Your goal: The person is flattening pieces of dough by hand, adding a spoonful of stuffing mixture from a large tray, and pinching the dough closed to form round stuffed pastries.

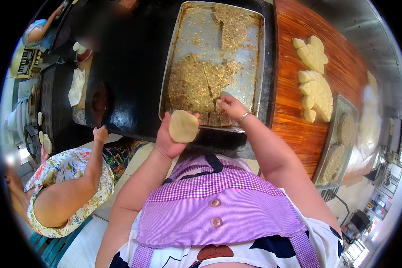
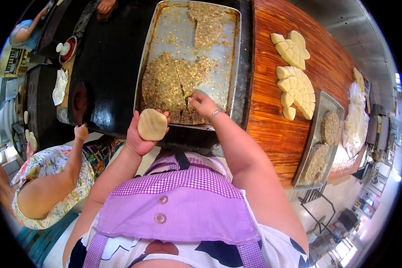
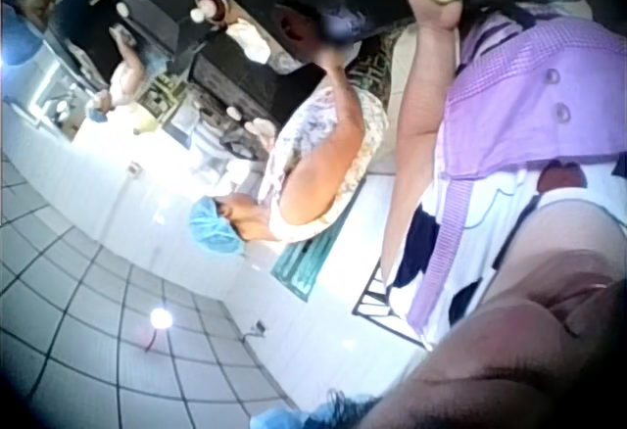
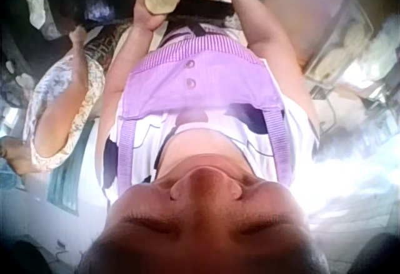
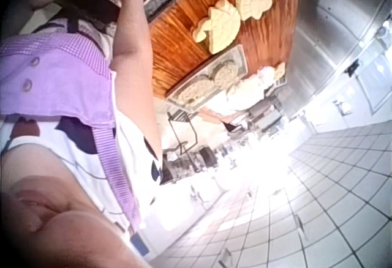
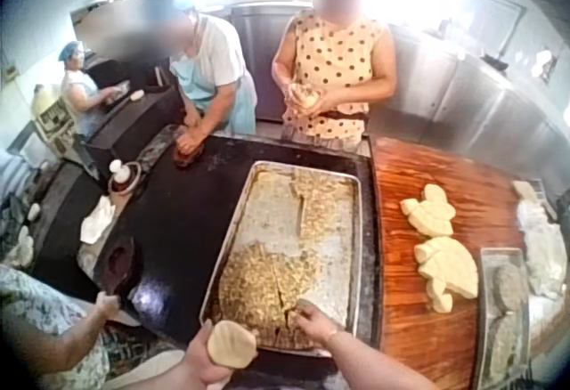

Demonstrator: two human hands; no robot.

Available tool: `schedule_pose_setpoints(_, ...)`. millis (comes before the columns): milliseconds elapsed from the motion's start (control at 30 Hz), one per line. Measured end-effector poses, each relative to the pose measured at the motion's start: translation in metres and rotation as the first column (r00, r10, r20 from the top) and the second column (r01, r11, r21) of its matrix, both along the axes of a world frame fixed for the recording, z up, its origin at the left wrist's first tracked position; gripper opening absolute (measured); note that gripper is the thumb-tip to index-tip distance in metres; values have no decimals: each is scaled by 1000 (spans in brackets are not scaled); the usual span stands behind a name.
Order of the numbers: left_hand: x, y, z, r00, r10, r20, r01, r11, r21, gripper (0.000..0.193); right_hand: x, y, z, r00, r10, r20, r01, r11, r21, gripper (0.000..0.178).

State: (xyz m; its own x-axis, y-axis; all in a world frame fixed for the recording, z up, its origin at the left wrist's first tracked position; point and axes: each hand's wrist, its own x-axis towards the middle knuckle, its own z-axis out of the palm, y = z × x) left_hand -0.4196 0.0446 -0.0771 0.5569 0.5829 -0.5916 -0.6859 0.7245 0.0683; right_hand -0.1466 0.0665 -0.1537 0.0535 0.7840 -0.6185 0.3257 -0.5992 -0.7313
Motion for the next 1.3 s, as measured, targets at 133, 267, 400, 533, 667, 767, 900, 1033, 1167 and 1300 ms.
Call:
schedule_pose_setpoints(133, 1, 1, 3, 1000, -5, 18, 4, 998, 62, 64, 18, 0, 15, 970, 88, 227, -91, 996, 3, 58)
schedule_pose_setpoints(267, 1, 2, -7, 999, -29, -23, 30, 997, 65, 59, 17, -7, 1, 924, 36, 380, -146, 953, 264, 57)
schedule_pose_setpoints(400, 7, 8, -2, 999, -1, -40, 2, 1000, 14, 55, 10, 1, 17, 880, 277, 386, -328, 942, 71, 59)
schedule_pose_setpoints(533, 11, 15, 11, 999, 31, -14, -31, 1000, -2, 55, 14, -3, 26, 866, 116, 486, -137, 991, 8, 61)
schedule_pose_setpoints(667, 18, 22, 12, 999, 1, 34, -1, 1000, -11, 55, 17, -1, 29, 895, 126, 428, -106, 992, -70, 63)
schedule_pose_setpoints(767, 30, 28, 4, 998, -54, -10, 55, 998, 36, 56, 15, -3, 17, 860, 118, 496, -158, 987, 39, 64)
schedule_pose_setpoints(900, 44, 36, 6, 990, -77, -118, 77, 997, 0, 55, 15, 1, 68, 992, -126, 11, 123, 979, 161, 67)
schedule_pose_setpoints(1033, 63, 43, 24, 972, -138, 189, 133, 990, 37, 68, -6, -12, 141, 825, -34, -563, 308, 864, 398, 77)
schedule_pose_setpoints(1167, 90, 45, 51, 968, -206, 143, 184, 971, 151, 71, -8, -16, 154, 940, 172, -295, 9, 851, 524, 85)
schedule_pose_setpoints(1300, 99, 47, 44, 977, -211, 28, 205, 969, 140, 47, 6, -14, 156, 978, 191, -79, -91, 743, 663, 97)
